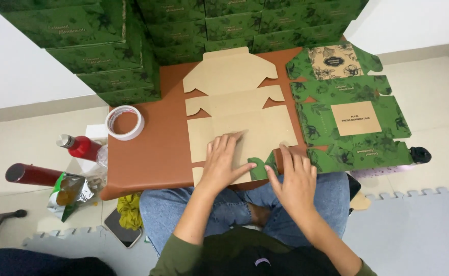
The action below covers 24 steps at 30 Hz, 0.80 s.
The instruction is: Assembling cardboard boxes by folding flat sheets along pre-scored lines and stacking the finished products.
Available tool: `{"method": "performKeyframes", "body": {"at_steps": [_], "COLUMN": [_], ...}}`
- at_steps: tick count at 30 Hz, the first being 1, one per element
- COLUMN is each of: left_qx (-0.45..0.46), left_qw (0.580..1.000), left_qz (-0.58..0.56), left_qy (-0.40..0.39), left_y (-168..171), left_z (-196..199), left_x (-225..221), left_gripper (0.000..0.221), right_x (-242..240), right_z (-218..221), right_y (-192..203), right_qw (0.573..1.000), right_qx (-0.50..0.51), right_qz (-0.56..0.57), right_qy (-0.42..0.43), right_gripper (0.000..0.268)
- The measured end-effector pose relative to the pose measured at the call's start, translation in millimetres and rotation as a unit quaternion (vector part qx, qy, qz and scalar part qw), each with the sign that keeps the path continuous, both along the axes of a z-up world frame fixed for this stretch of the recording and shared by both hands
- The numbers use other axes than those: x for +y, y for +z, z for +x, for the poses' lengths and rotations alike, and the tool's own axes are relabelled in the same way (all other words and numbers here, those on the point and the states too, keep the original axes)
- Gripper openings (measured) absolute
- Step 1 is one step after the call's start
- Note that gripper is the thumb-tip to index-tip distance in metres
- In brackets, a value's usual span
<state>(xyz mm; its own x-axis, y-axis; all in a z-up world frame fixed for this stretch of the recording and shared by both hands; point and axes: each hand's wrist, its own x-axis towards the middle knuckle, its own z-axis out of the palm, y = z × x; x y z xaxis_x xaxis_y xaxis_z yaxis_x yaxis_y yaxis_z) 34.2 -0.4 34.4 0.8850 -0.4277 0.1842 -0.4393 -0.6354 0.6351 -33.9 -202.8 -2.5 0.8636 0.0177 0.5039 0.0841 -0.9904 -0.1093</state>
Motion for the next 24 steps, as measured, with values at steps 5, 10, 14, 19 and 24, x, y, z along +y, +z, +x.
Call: {"method": "performKeyframes", "body": {"at_steps": [5, 10, 14, 19, 24], "left_qx": [-0.003, -0.019, -0.016, -0.024, -0.029], "left_qw": [1.000, 1.000, 0.998, 0.997, 0.997], "left_qz": [-0.020, -0.023, 0.059, 0.065, 0.064], "left_qy": [0.009, -0.006, -0.021, -0.023, -0.020], "left_y": [-5.1, -8.3, -23.3, -25.1, -24.2], "left_z": [0.0, -0.2, 6.2, 7.1, 5.9], "left_x": [-0.3, 1.4, 2.8, 1.3, 2.8], "left_gripper": [0.101, 0.104, 0.074, 0.073, 0.073], "right_x": [13.2, 13.0, 6.7, 2.7, 9.6], "right_z": [5.5, 17.7, 52.9, 117.8, 103.4], "right_y": [9.1, 7.4, 10.3, -3.9, 8.6], "right_qw": [0.981, 0.965, 0.966, 0.962, 0.967], "right_qx": [-0.053, 0.014, 0.087, 0.110, 0.126], "right_qz": [0.122, 0.153, 0.108, 0.111, 0.077], "right_qy": [0.138, 0.214, 0.220, 0.223, 0.207], "right_gripper": [0.056, 0.049, 0.052, 0.052, 0.054]}}
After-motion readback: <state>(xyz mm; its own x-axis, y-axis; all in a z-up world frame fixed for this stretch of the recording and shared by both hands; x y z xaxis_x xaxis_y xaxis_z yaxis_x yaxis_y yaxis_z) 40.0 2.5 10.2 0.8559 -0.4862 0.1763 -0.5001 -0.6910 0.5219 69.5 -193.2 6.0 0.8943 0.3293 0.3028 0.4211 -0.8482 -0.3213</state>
